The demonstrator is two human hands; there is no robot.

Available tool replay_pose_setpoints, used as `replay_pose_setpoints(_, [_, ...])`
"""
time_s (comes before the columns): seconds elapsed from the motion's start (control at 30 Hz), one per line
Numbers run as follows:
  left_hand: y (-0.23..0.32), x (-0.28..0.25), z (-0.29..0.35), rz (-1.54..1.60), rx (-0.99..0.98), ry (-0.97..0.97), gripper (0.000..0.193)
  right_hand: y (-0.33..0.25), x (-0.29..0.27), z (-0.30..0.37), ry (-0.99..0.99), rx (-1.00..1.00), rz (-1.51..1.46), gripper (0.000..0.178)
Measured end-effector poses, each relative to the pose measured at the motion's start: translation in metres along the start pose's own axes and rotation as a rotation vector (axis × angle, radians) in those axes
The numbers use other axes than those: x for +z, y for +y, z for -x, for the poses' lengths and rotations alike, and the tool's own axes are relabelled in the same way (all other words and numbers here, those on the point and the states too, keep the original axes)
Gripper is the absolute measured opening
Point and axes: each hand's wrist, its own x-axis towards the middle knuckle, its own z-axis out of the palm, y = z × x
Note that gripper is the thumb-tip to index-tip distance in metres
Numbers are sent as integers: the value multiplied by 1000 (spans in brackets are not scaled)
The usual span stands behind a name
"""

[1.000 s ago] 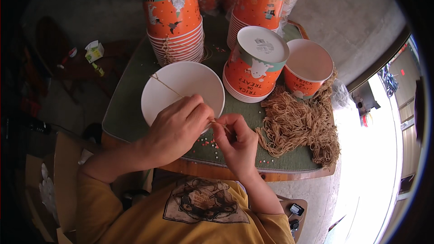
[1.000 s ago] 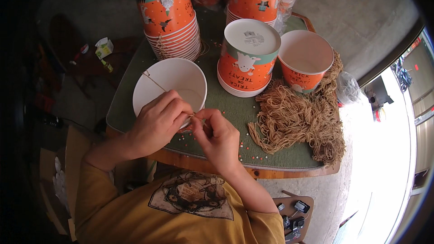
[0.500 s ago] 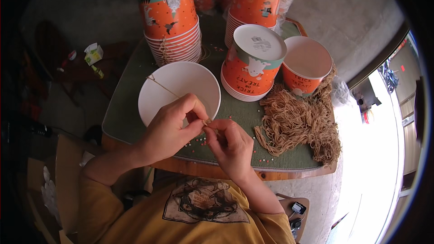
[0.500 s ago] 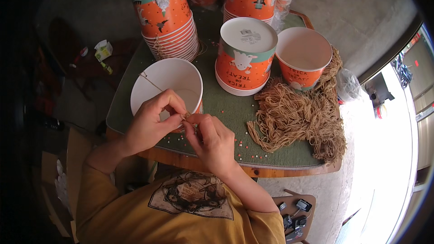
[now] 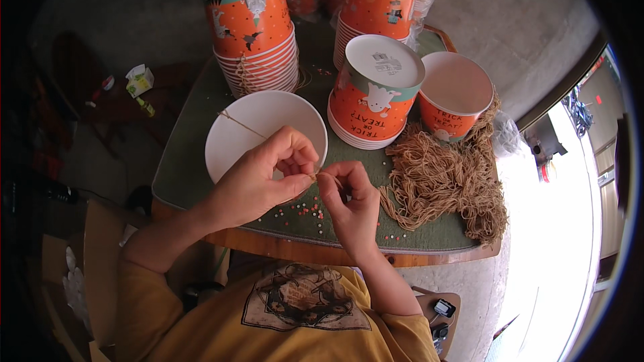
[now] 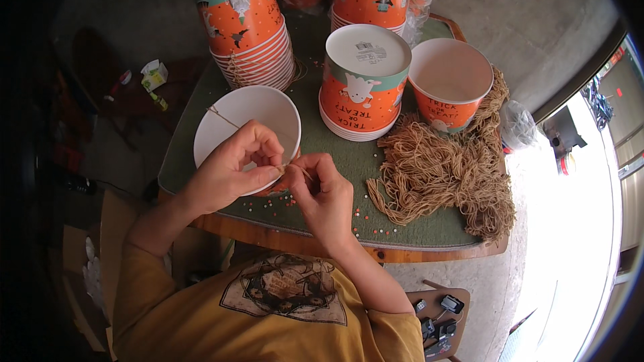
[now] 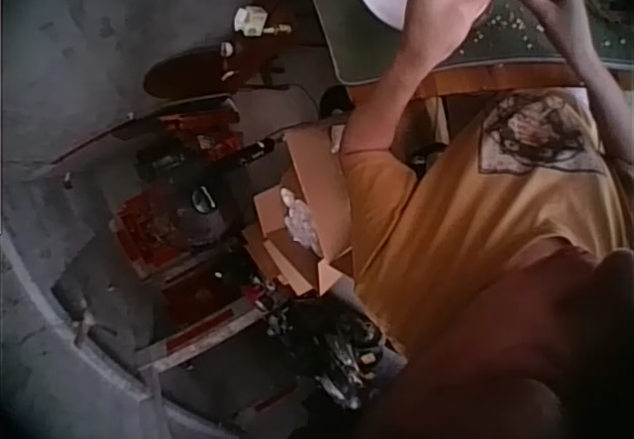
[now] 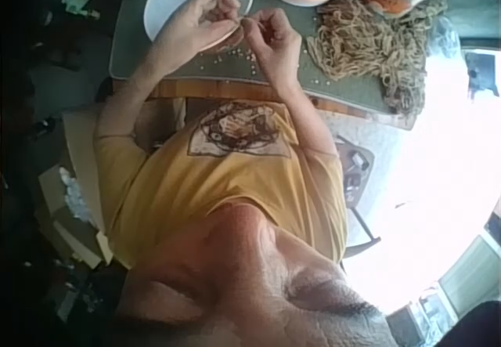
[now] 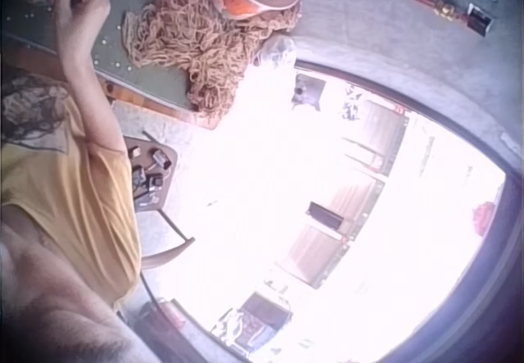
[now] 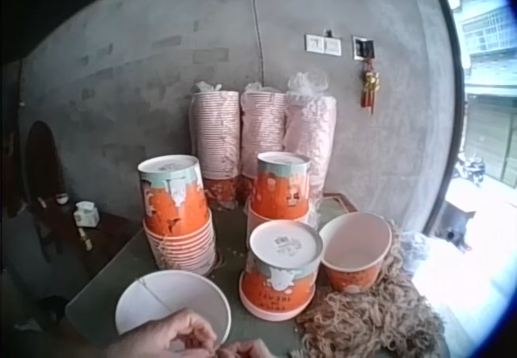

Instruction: Tying thin string handles onto small paper buckets.

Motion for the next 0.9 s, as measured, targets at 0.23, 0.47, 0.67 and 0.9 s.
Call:
replay_pose_setpoints(0.23, [-2, 3, -3, 76, -55, 7, 21, 13, -5, -2, 8, -254, 188, 16])
replay_pose_setpoints(0.47, [-2, 6, -4, -47, 13, 30, 22, 3, -11, -4, -17, -335, 326, 22])
replay_pose_setpoints(0.67, [3, 7, -4, -192, 11, 18, 26, 1, -21, -10, -53, -631, 626, 29])
replay_pose_setpoints(0.9, [-7, 10, -1, -421, 236, 23, 29, 5, -14, -5, -58, -417, 395, 23])
